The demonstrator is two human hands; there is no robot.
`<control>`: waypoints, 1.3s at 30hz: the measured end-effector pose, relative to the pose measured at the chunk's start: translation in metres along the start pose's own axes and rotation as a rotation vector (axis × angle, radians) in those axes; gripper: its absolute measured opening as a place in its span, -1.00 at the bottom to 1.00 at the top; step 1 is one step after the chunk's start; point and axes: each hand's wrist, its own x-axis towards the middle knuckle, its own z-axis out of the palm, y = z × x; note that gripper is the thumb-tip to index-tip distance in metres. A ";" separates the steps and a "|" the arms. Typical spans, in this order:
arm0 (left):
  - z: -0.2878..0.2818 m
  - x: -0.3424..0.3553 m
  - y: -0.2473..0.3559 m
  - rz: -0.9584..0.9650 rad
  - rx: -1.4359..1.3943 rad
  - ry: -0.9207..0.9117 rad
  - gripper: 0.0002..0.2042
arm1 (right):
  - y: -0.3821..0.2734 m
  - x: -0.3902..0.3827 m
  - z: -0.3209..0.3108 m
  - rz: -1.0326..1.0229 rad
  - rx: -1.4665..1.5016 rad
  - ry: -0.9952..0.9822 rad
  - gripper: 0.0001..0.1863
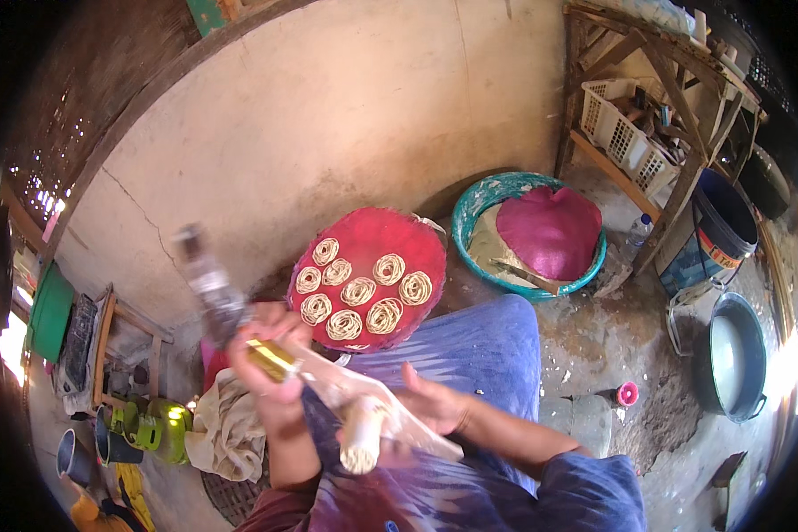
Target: The person uses a handheld noodle press to extrude dough into thin strands, then coils the strands into small nests on a red tray. They repeatedly refill the press with dough from a nearby bowl and continue forming more noodle nests.
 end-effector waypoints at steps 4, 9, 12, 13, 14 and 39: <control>-0.035 -0.010 -0.018 -0.077 0.231 0.195 -0.88 | 0.018 -0.010 0.014 -0.112 0.442 0.192 0.07; -0.045 -0.019 -0.018 0.405 1.771 -0.302 -0.67 | -0.040 -0.053 0.048 -0.437 -0.364 0.852 -0.05; -0.025 -0.029 -0.034 -0.307 1.518 -0.313 -0.53 | -0.058 -0.050 0.073 -0.580 -1.068 0.898 -0.02; -0.019 -0.029 -0.034 -0.070 1.630 -0.438 -0.53 | -0.062 -0.048 0.079 -0.582 -1.332 0.891 -0.01; -0.014 -0.029 -0.034 0.098 1.783 -0.533 -0.52 | -0.067 -0.046 0.083 -0.588 -1.555 0.818 -0.02; -0.073 -0.055 -0.143 -0.837 0.013 0.044 -0.55 | -0.004 -0.161 -0.011 -0.147 -0.255 0.126 0.21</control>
